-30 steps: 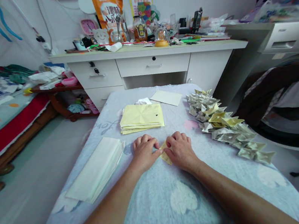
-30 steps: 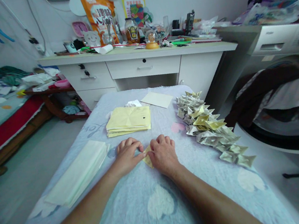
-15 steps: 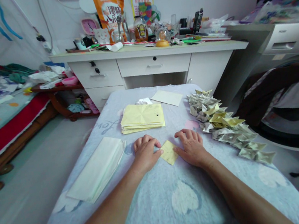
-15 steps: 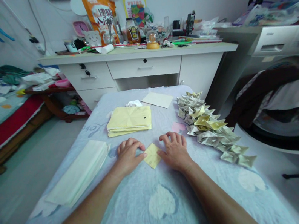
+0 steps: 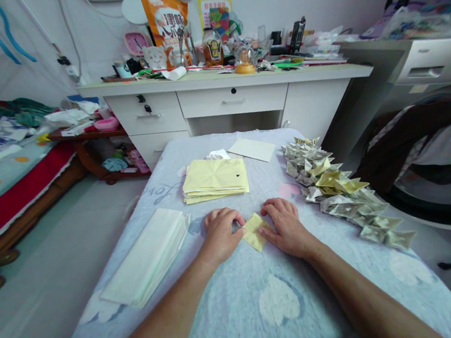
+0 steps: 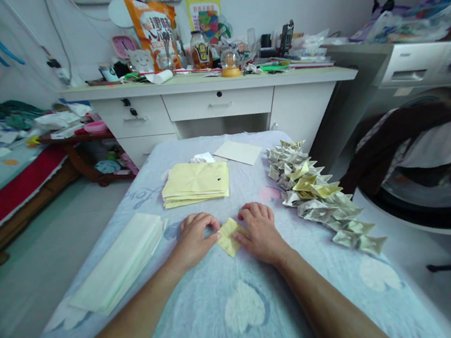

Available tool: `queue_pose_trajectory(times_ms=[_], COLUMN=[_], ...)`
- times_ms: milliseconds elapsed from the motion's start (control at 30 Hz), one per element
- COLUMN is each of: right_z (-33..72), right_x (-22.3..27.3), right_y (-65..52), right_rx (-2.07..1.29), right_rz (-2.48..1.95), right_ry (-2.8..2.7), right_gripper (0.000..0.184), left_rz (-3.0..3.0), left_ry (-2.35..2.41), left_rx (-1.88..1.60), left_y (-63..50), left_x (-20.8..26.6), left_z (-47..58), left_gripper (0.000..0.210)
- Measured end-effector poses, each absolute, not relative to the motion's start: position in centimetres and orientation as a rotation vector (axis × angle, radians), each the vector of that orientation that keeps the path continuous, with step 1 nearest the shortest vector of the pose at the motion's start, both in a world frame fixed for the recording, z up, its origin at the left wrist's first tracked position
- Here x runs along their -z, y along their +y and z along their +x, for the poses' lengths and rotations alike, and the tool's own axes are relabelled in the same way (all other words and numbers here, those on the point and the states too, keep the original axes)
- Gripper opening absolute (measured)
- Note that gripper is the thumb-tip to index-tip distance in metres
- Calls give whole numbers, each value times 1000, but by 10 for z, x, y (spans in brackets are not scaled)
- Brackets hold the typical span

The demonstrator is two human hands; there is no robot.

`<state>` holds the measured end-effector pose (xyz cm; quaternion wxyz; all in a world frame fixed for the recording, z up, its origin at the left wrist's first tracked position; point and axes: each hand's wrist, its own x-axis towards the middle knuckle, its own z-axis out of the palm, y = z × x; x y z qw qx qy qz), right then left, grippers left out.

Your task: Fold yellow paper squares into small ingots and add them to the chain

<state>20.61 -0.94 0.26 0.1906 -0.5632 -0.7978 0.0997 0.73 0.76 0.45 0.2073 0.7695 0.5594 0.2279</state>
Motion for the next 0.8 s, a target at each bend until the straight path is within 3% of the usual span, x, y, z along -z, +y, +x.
queue_pose_trajectory(times_ms=[167, 267, 367, 467, 667, 800], right_z=[199, 197, 196, 197, 193, 189], right_x=[-6, -9, -10, -10, -8, -5], right_y=[-9, -10, -10, -8, -5, -7], right_rx=[-415, -475, -580, -792, -1105, -1231], right_rz=[-1470, -1348, -1206, -1092, -987, -932], right_ry=[-2233, -2192, -2100, -1871, -1548, -1522], right_gripper=[12, 9, 7, 10, 33, 21], left_rz=[2047, 2044, 2023, 1751, 1190, 1114], left_ry=[1389, 1249, 1167, 1131, 850, 768], left_rx=[-760, -834, -877, -969, -987, -919], left_y=[6, 5, 4, 5, 4, 1], left_x=[-10, -13, -14, -13, -13, -11], left_z=[10, 11, 11, 8, 10, 17], left_gripper=[11, 18, 10, 9, 24, 22])
